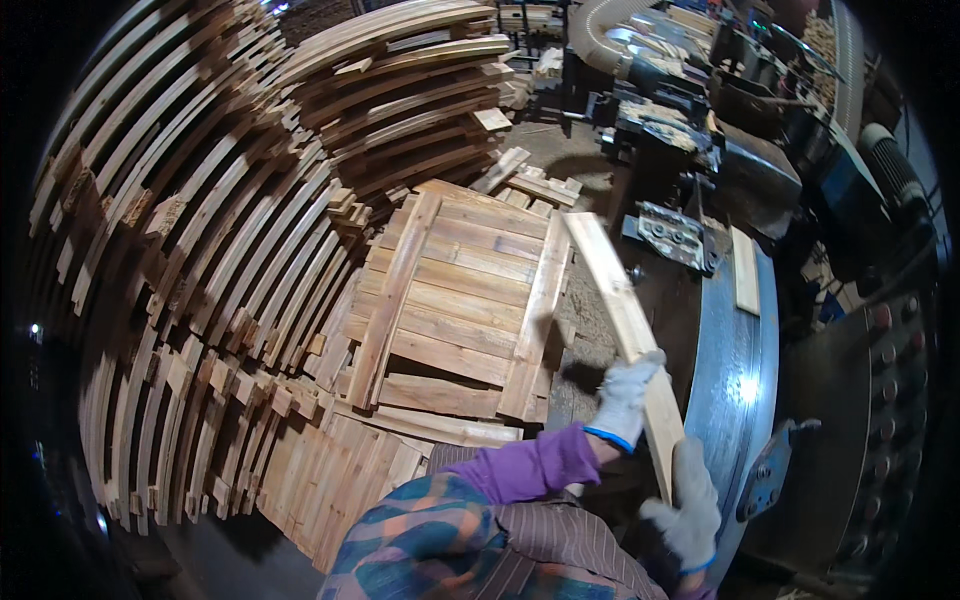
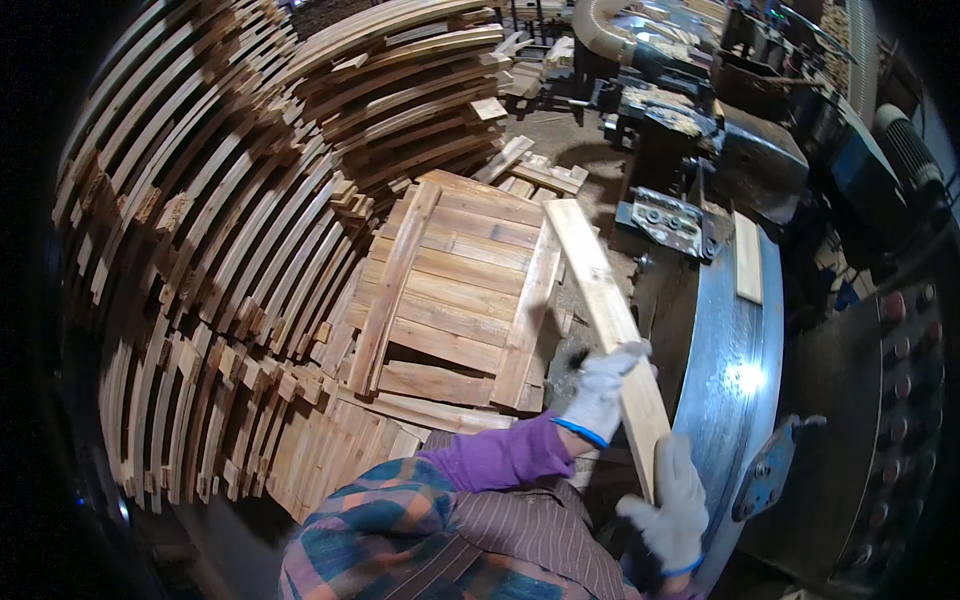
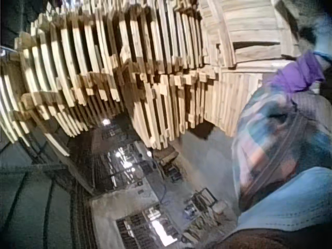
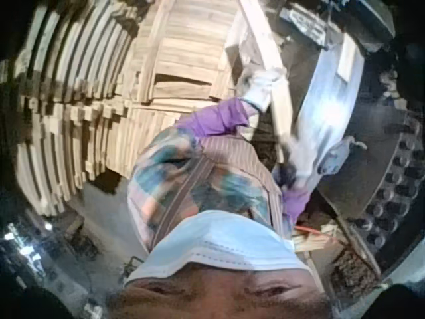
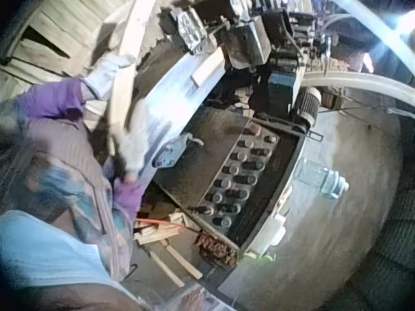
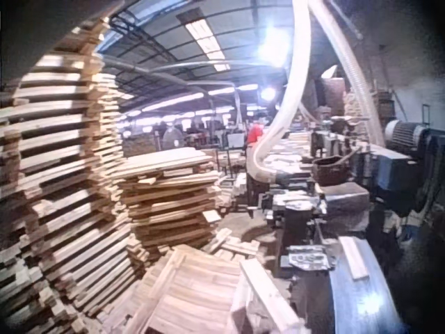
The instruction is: The person repeatedly picks up wooden planks from a stack and feeds them into a large industrial woodworking machine. They wear gloves and a plaid shirt while handling the wood pieces one by one, moving them from a pile on the left to the machine's conveyor on the right.
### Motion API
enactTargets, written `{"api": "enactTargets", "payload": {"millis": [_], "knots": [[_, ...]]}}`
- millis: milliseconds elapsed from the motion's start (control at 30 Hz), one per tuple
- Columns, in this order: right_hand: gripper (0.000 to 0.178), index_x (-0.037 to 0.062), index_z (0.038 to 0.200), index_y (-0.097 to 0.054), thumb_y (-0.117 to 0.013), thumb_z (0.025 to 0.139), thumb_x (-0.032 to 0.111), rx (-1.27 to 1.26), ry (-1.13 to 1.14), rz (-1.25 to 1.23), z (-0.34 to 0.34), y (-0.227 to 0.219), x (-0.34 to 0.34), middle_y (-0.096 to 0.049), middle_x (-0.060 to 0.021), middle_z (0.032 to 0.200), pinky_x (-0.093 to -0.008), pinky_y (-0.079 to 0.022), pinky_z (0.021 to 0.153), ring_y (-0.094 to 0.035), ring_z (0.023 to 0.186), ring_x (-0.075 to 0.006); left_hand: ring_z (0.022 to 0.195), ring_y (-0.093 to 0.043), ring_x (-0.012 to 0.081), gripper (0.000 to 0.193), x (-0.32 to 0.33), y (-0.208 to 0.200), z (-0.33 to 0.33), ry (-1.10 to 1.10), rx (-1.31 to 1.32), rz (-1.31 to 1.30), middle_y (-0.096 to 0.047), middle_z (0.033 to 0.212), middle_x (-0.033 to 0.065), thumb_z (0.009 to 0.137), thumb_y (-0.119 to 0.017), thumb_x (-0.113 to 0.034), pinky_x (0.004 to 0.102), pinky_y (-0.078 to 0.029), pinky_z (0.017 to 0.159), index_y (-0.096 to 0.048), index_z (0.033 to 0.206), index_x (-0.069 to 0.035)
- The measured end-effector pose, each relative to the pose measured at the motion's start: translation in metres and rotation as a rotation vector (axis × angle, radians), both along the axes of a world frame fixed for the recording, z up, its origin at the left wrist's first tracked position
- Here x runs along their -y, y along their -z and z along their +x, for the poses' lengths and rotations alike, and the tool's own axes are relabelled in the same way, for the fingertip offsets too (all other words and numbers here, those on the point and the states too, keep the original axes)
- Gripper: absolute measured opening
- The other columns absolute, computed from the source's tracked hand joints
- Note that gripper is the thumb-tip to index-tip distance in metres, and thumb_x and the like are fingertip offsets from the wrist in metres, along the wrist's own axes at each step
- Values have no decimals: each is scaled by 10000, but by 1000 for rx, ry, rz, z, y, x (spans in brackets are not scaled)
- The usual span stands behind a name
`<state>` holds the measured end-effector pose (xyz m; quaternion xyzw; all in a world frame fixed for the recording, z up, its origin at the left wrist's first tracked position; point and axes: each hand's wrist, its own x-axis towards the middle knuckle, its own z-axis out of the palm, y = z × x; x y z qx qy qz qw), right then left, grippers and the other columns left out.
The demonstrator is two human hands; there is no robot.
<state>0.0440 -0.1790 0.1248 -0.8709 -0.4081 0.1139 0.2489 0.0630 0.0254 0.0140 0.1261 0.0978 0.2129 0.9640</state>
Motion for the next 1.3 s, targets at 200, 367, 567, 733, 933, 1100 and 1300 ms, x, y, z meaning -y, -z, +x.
{"api": "enactTargets", "payload": {"millis": [200, 367, 567, 733, 933, 1100, 1300], "knots": [[607, 93, 1464, -451, -610, 920, 309, 161, 496, -269, -115, 25, 93, -400, -256, 1490, -445, -371, 1098, -456, 1312, -405, 631, -492, 99, 106, 59, -39, -9, 653, -257, 176, -560, 790, -28, 884, -608, -129, 238, -429, 557, -630, 988, -132], [590, 46, 1441, -456, -585, 930, 311, 458, 559, -550, -63, 65, 63, -389, -235, 1503, -455, -311, 1137, -400, 1358, -400, 567, -541, 124, 80, -140, -7, 12, -24, -390, 98, -556, 668, -1, 853, -600, -85, 268, -422, 503, -564, 800, -132], [473, 21, 1399, -515, -551, 929, 68, 562, 485, -287, 127, 107, 1, -454, -150, 1488, -407, -261, 1191, -381, 1397, -314, 484, -348, 127, 193, -456, -13, -26, -682, -455, 331, -334, 594, -40, 860, -601, -159, 276, -305, 448, -453, 738, -179], [447, 7, 1398, -509, -526, 954, 50, 508, 525, -181, 251, 126, -58, -504, -143, 1448, -369, -329, 1152, -442, 1352, -294, 780, -490, 272, 380, -627, 4, -46, -1052, -594, 263, -463, 915, 84, 844, -756, -297, 424, -437, 684, -494, 966, -50], [463, -33, 1424, -463, -477, 973, 68, -242, 440, 515, 235, 38, -285, -522, -171, 1424, -343, -365, 1106, -510, 1289, -237, 1495, -102, 393, 1043, -705, 11, -50, -957, -182, 233, -75, 1618, 211, 841, -773, -374, 593, -212, 1161, -83, 1538, -20], [441, -6, 1329, -551, -532, 1011, 299, -1112, 291, 799, 310, 70, -526, -660, -122, 1114, -279, -502, 860, -628, 953, -181, 1413, -345, 297, 469, -736, 27, -45, -945, -75, 13, -361, 1551, 140, 1012, -441, -337, 574, -208, 1173, -444, 1366, -30], [551, 5, 1333, -480, -565, 979, 420, -1555, 50, 702, 352, 124, -701, -585, -210, 1179, -434, -594, 699, -667, 829, -314, 1101, -517, 241, 372, -772, 51, -50, -912, -1500, 1183, -601, 1075, 79, 946, -475, -380, 451, -359, 956, -568, 1175, -103]]}}
